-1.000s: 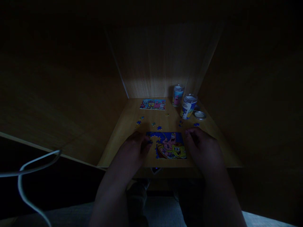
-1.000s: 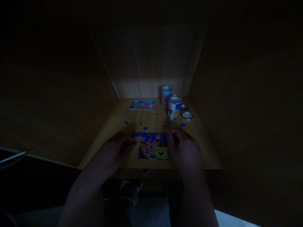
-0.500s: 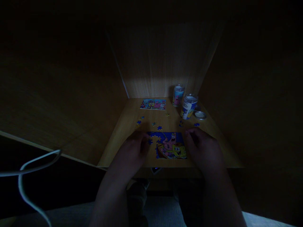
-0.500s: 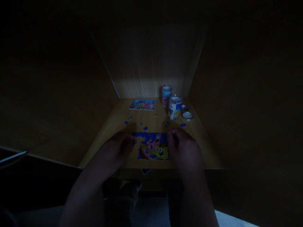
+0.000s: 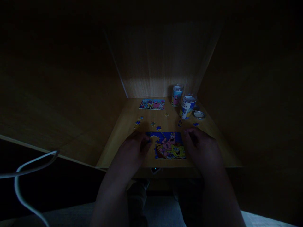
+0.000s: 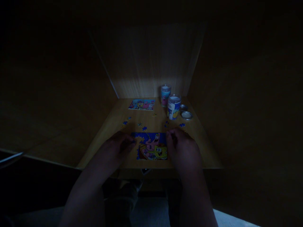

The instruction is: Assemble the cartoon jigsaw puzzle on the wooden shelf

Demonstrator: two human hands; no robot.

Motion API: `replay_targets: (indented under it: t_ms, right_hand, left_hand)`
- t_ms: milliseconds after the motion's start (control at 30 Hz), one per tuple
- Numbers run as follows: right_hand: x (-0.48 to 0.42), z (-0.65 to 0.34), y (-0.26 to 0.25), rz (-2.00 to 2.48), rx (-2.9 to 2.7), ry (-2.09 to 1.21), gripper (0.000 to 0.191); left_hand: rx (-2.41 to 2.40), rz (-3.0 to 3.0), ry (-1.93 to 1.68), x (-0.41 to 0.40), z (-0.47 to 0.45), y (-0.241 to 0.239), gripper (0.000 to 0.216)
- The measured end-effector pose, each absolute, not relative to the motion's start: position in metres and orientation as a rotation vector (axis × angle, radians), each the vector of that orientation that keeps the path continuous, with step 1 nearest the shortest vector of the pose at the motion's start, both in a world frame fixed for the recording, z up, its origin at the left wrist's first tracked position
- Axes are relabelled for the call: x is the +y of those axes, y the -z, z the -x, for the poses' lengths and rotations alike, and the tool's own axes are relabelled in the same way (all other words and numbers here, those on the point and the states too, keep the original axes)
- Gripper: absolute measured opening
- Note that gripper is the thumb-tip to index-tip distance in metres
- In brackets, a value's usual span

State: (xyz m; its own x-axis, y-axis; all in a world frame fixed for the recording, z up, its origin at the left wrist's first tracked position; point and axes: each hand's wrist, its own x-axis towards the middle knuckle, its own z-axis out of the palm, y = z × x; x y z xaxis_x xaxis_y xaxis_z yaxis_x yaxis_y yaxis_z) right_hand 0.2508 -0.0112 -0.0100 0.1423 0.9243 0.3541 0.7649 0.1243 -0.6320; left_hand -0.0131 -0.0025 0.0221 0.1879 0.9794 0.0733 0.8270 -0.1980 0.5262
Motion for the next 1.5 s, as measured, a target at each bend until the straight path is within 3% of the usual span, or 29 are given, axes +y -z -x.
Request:
replay_targets:
  t_ms: [467,900,1167,1500]
  right_hand:
    - [-0.0113,-0.2512,0.0114,1.679,-1.652,-0.268,0.031]
    - [-0.0112,-0.2512,0.0119,1.670,-1.662,-0.248,0.032]
    - [-0.0116,-0.2503,0.0108,1.687,-1.657,-0.263,0.032]
    - [-0.0109,-0.2518,0.0122,1.698,-1.662,-0.264,0.032]
  left_hand:
    - [1.681,-2.002,-0.587,-0.0027,0.0142,-0.0227,0.008]
    - [1.578,-2.121,-0.632,-0.0028,0.0133,-0.0213,0.032]
    - [1.701,-2.116,-0.546,-0.0030,0.0129,-0.0245,0.015]
    - [1.659,-2.038,-0.593,0.0001,0.0137,-0.0179,0.008]
